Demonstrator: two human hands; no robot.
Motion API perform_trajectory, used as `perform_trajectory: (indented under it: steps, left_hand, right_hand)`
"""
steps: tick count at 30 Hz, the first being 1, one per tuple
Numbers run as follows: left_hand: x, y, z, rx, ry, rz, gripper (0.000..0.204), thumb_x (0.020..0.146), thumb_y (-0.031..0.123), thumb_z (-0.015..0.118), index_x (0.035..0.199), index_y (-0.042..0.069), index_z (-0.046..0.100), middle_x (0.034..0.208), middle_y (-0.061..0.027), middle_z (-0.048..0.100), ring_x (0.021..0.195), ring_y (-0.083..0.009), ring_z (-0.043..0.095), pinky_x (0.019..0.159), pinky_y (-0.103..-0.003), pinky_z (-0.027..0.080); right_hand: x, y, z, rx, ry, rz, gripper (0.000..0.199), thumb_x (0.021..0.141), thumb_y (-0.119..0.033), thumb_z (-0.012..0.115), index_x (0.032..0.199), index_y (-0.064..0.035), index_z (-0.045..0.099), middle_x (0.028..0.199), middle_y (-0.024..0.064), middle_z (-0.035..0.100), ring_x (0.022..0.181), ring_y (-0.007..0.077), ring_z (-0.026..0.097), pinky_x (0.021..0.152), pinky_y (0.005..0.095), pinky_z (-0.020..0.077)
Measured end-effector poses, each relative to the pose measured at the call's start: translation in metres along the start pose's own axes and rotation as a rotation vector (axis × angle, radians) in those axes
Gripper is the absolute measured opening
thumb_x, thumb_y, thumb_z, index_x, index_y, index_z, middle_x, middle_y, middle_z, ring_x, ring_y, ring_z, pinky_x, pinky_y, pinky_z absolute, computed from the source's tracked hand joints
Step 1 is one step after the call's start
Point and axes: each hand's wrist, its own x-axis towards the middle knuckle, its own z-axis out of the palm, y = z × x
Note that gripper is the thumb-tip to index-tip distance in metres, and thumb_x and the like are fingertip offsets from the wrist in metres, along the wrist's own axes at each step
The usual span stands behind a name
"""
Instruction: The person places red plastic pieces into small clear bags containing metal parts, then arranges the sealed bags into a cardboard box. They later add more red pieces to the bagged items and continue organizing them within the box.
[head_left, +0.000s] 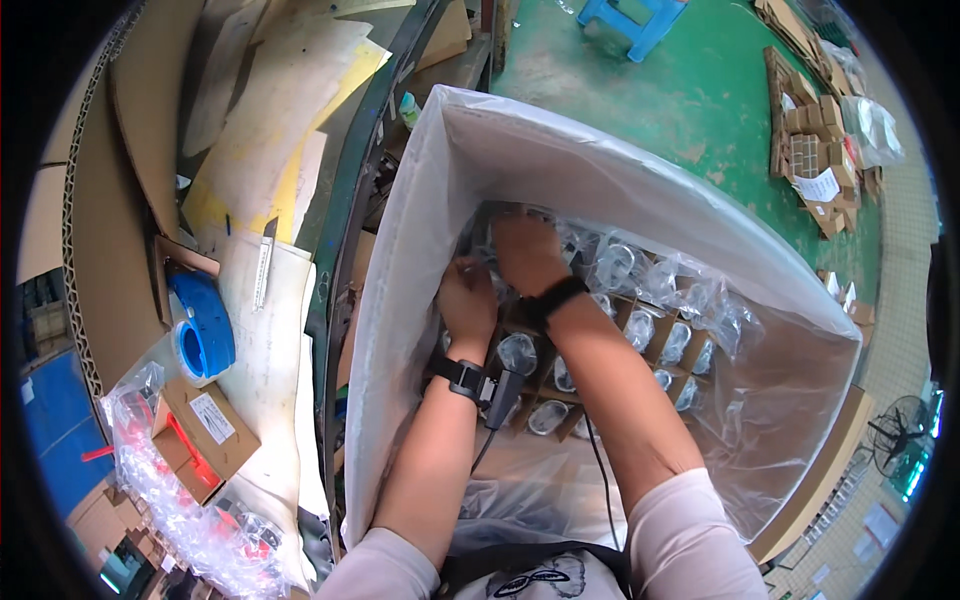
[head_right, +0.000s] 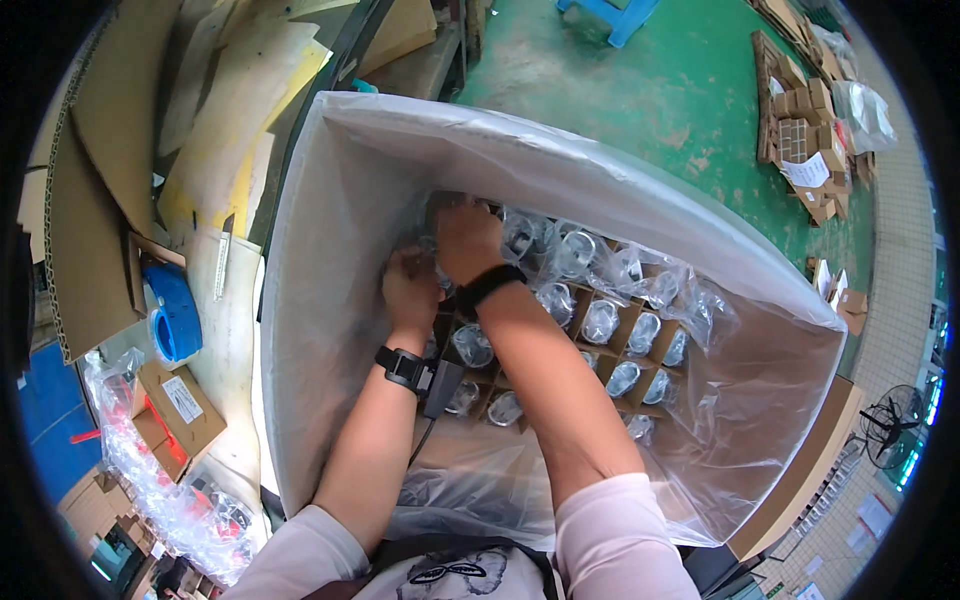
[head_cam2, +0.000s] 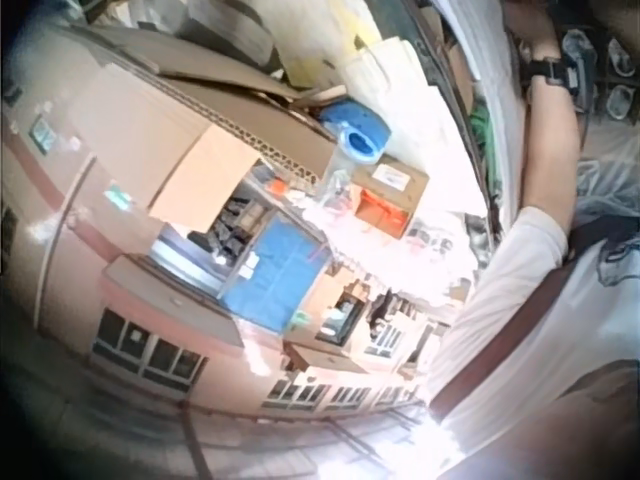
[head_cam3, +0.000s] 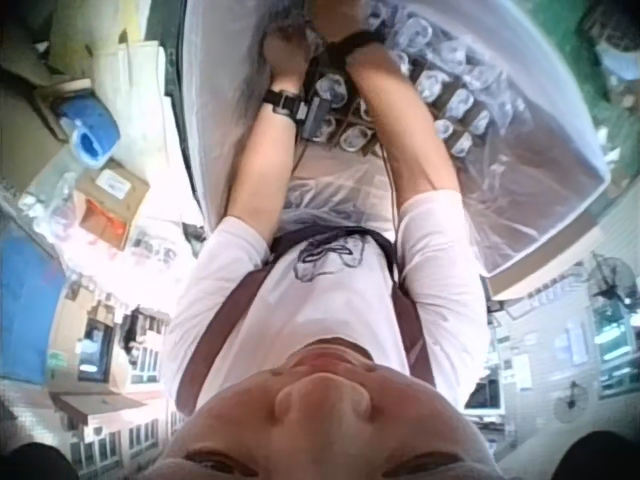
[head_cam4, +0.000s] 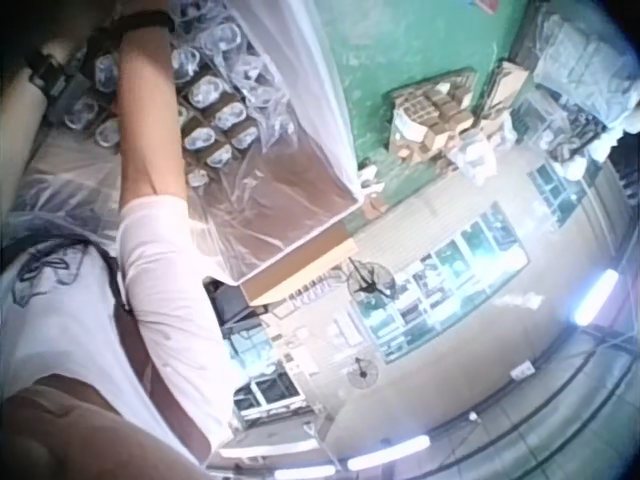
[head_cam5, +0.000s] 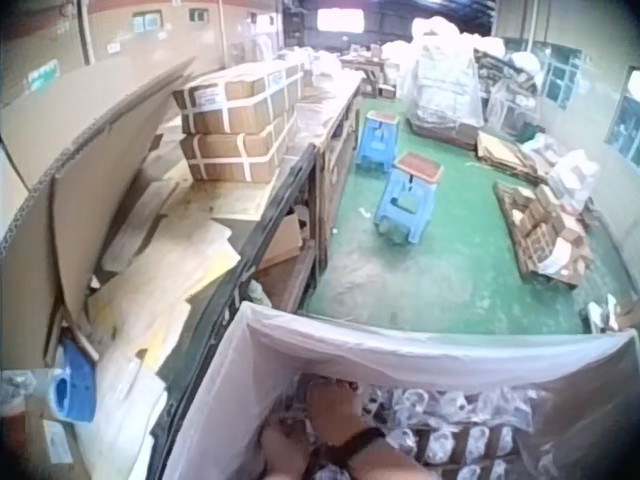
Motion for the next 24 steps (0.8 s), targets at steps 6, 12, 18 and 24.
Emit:
perform_trajectory:
  steps: [6, 12, 18, 24]
  left_hand:
    - [-0.011, -0.011, 0.007, -0.132, -0.008, -0.224, 0.021, 0.087, 0.014, 0.058, 0.104, 0.002, 0.056, 0.071, -0.0107, 0.062, 0.059, -0.019, 0.059, 0.051, -0.03, 0.047]
    - [-0.019, 0.006, -0.003, -0.5, 0.046, -0.29, 0.021, 0.09, 0.017, 0.058, 0.106, 0.005, 0.054, 0.064, -0.0016, 0.05, 0.048, -0.0113, 0.048, 0.044, -0.026, 0.04]
    - [-0.029, 0.013, -0.006, -0.666, 0.051, -0.313, 0.017, 0.096, 0.02, 0.048, 0.092, 0.007, 0.057, 0.064, -0.0007, 0.048, 0.052, -0.0113, 0.048, 0.049, -0.027, 0.042]
    - [-0.022, -0.046, -0.019, 0.485, 0.037, 0.266, 0.024, 0.09, 0.023, 0.057, 0.104, 0.003, 0.058, 0.083, -0.0167, 0.067, 0.071, -0.0322, 0.066, 0.061, -0.042, 0.053]
  right_hand:
    - [-0.001, 0.008, -0.02, 0.086, 0.117, 0.064, 0.012, 0.083, -0.014, 0.059, 0.088, -0.0074, 0.067, 0.086, 0.0174, 0.068, 0.075, 0.0315, 0.069, 0.064, 0.0414, 0.0556]
    - [-0.025, 0.003, -0.006, -0.045, 0.484, -0.026, 0.027, 0.075, -0.013, 0.063, 0.102, -0.0131, 0.067, 0.082, 0.0117, 0.068, 0.095, 0.0308, 0.063, 0.078, 0.0445, 0.0498]
    - [-0.006, 0.017, 0.01, -0.254, 0.278, -0.185, 0.016, 0.074, -0.013, 0.062, 0.089, -0.0123, 0.069, 0.08, 0.008, 0.067, 0.092, 0.0278, 0.062, 0.075, 0.0423, 0.0486]
    - [-0.017, 0.016, -0.031, 0.044, 0.595, -0.094, 0.011, 0.08, -0.014, 0.061, 0.083, -0.0078, 0.068, 0.072, 0.0157, 0.064, 0.063, 0.0318, 0.064, 0.059, 0.0401, 0.0501]
